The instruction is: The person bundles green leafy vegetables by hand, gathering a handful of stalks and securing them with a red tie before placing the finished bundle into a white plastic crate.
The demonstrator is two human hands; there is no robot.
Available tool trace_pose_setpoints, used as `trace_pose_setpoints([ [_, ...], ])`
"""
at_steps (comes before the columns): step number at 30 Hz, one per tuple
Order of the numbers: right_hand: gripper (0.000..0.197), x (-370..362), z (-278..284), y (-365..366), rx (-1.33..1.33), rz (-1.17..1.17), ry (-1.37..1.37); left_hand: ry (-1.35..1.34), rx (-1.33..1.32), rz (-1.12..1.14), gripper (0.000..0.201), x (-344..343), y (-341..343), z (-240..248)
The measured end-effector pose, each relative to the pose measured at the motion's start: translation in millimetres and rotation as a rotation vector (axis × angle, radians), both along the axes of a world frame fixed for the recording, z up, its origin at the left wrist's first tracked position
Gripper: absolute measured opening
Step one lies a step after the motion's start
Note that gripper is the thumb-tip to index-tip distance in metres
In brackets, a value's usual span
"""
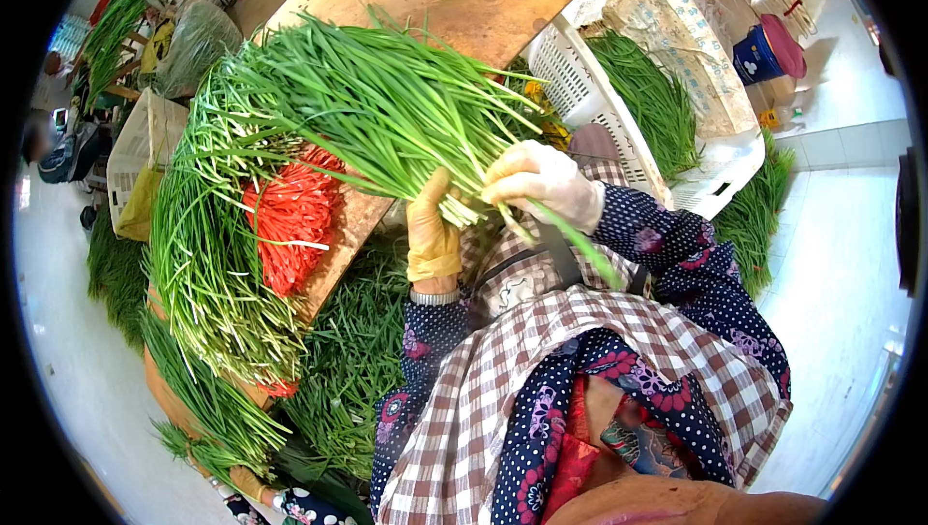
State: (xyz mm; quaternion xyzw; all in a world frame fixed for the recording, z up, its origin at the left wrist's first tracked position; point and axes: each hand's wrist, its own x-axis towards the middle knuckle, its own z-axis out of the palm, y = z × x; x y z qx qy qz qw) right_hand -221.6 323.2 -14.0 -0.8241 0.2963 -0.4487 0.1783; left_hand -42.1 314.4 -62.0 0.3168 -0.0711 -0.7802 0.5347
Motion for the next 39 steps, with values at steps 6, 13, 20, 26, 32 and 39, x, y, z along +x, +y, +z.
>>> trace_pose_setpoints([
  [6, 0.014, 9.3, -6.1, -9.5, 0.146, -0.251, -0.398, 0.086, -0.017, 0.001, 0.014, 12.7, 11.9, 4.2],
  [13, 0.01, 17.2, -12.8, -12.8, 0.039, 0.021, -0.252, 0.027, -0.032, -0.075, 0.026, 16.4, 8.5, 8.0],
  [20, 0.015, 26.0, -9.5, -8.3, 0.084, 0.251, -0.044, -0.172, -0.05, -0.085, 0.023, 0.3, 4.5, 12.3],
  [26, 0.007, 0.4, 30.2, 24.8, 0.42, 0.391, -0.657, -0.07, 0.001, -0.033, 0.011, -2.6, 2.2, 22.5],
  [32, 0.01, -73.9, 49.5, 32.0, 0.324, -0.104, -0.655, 0.146, 0.005, -0.021, 0.013, 3.3, 2.9, 7.0],
  [39, 0.034, -78.6, 5.5, 16.5, 0.505, -0.525, 0.371, 0.206, -0.069, -0.033, 0.016, 8.9, 0.4, -2.0],
])
